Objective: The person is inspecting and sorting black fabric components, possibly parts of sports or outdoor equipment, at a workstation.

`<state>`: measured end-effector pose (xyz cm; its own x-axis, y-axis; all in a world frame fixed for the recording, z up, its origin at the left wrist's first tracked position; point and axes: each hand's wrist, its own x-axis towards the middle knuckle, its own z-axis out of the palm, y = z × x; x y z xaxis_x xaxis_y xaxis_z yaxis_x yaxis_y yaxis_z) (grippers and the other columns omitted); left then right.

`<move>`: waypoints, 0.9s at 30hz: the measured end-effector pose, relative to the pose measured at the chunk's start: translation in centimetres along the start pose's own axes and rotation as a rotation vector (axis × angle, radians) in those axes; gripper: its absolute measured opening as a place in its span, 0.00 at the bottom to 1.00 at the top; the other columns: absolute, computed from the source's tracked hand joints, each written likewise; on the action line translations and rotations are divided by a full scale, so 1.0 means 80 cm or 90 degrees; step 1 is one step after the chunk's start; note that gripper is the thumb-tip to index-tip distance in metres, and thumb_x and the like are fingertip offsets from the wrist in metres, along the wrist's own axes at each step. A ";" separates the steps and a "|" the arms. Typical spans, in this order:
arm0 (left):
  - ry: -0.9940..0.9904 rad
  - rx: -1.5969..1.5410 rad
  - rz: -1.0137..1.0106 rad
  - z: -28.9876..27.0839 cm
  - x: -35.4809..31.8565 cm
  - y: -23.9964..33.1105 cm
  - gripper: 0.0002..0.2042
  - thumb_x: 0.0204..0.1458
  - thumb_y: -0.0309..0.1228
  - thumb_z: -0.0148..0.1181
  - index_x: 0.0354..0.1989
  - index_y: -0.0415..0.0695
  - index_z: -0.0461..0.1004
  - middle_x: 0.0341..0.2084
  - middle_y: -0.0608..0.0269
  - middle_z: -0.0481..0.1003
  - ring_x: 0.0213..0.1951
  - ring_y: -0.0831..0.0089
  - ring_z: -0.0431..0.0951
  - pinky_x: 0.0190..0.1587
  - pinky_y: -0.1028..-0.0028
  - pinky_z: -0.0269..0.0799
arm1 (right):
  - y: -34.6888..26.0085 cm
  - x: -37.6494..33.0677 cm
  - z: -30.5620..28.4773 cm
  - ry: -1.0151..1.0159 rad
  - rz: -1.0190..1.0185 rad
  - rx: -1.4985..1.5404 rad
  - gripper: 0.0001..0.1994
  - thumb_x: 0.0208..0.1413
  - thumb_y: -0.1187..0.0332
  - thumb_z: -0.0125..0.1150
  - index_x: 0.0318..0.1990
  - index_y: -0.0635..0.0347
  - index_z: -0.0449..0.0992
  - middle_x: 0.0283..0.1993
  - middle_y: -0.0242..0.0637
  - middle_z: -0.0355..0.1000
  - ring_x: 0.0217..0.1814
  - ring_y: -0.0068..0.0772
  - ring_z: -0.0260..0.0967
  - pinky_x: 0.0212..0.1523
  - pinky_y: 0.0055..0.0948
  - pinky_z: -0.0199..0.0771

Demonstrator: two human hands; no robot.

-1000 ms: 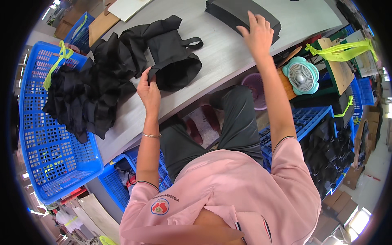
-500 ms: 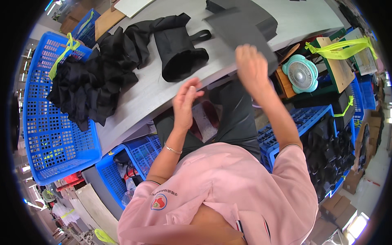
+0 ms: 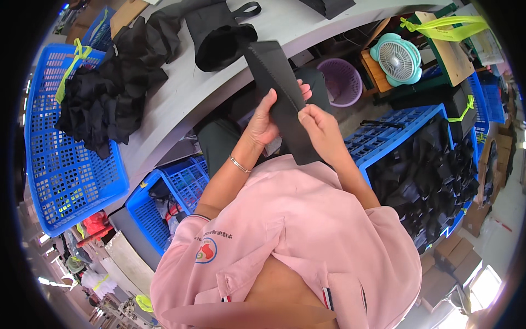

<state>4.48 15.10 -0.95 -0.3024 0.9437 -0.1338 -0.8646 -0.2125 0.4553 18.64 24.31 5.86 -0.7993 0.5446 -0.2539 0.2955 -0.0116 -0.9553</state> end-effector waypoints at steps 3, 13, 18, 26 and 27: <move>0.050 0.014 0.037 0.017 -0.011 0.016 0.25 0.55 0.31 0.62 0.60 0.31 0.68 0.48 0.47 0.79 0.53 0.58 0.78 0.63 0.58 0.71 | 0.007 0.004 0.004 0.031 0.011 0.044 0.10 0.66 0.69 0.56 0.33 0.64 0.75 0.26 0.25 0.68 0.30 0.14 0.62 0.31 0.21 0.64; 0.147 0.218 0.067 0.033 -0.029 0.051 0.22 0.58 0.35 0.63 0.58 0.35 0.72 0.50 0.50 0.78 0.53 0.66 0.77 0.58 0.67 0.70 | 0.003 0.030 0.030 -0.147 0.070 0.123 0.23 0.66 0.69 0.56 0.66 0.67 0.66 0.56 0.35 0.73 0.56 0.20 0.69 0.59 0.23 0.69; 0.627 0.739 0.477 -0.013 -0.021 0.083 0.15 0.63 0.34 0.58 0.52 0.37 0.78 0.62 0.49 0.68 0.64 0.58 0.66 0.66 0.66 0.57 | 0.008 0.057 0.020 -0.179 -0.014 0.157 0.23 0.66 0.71 0.55 0.67 0.66 0.66 0.58 0.34 0.73 0.57 0.21 0.69 0.59 0.22 0.68; 0.545 1.052 0.610 -0.089 0.032 0.178 0.15 0.48 0.15 0.53 0.45 0.32 0.78 0.61 0.44 0.70 0.65 0.48 0.67 0.65 0.59 0.65 | -0.010 0.129 0.052 -0.153 -0.123 0.025 0.24 0.64 0.69 0.57 0.66 0.63 0.68 0.56 0.42 0.77 0.54 0.26 0.72 0.57 0.25 0.69; 0.521 1.035 0.605 -0.086 0.036 0.183 0.16 0.48 0.14 0.51 0.45 0.32 0.78 0.62 0.45 0.69 0.66 0.50 0.67 0.65 0.59 0.65 | -0.016 0.132 0.055 -0.136 -0.183 -0.032 0.23 0.63 0.69 0.56 0.66 0.61 0.69 0.53 0.45 0.77 0.51 0.30 0.75 0.55 0.27 0.71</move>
<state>-11.81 12.95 -0.74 -0.8178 0.2896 0.4974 0.5739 0.3452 0.7426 7.51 26.40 3.73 -0.9431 0.3324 -0.0073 0.0642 0.1606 -0.9849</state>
